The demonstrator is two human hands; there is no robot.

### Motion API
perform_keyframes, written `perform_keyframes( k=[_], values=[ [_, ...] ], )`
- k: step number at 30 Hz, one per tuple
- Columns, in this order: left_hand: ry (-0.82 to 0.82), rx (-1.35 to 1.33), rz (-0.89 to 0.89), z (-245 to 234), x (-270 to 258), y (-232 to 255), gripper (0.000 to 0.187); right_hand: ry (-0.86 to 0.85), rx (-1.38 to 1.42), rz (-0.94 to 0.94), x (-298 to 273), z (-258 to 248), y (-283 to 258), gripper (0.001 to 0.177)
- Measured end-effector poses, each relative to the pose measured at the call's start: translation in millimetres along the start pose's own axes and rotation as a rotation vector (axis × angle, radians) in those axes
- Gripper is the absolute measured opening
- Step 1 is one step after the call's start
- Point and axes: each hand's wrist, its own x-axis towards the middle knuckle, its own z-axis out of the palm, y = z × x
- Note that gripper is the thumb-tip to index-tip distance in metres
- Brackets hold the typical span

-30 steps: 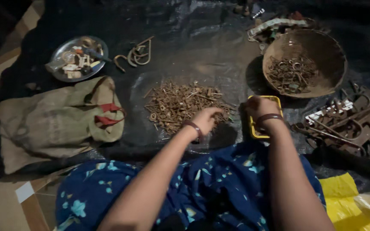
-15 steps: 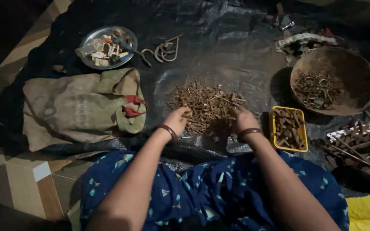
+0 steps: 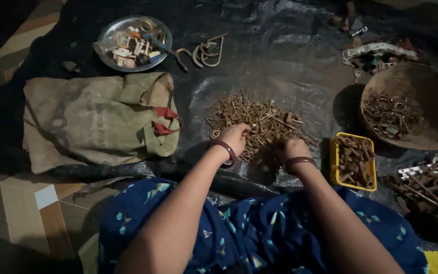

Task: The person sits on the floor and sorts a pile of small metal parts by hand, placing selected pieces into a yellow container. The person repeatedly picks up items from the pile and transfers them to the container.

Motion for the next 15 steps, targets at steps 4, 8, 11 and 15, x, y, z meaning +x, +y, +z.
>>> perform_keyframes(
  k=[4,8,11,15],
  values=[
    [-0.006,0.014,-0.028,3.2,4.2,-3.5,0.035,-0.099,0.006,0.172,3.2,-24.9,-3.6,0.026],
    [-0.008,0.020,-0.041,1.4,7.9,-2.7,0.039,0.006,0.297,0.124,9.6,-39.6,16.6,0.019],
    [-0.033,0.018,-0.048,0.0,6.9,0.8,0.040,-0.031,0.816,0.069,12.4,-35.2,32.8,0.022],
    [-0.070,-0.027,-0.051,-3.5,4.0,7.0,0.040,-0.112,0.582,0.079,15.4,-30.8,37.6,0.024]
  ],
)
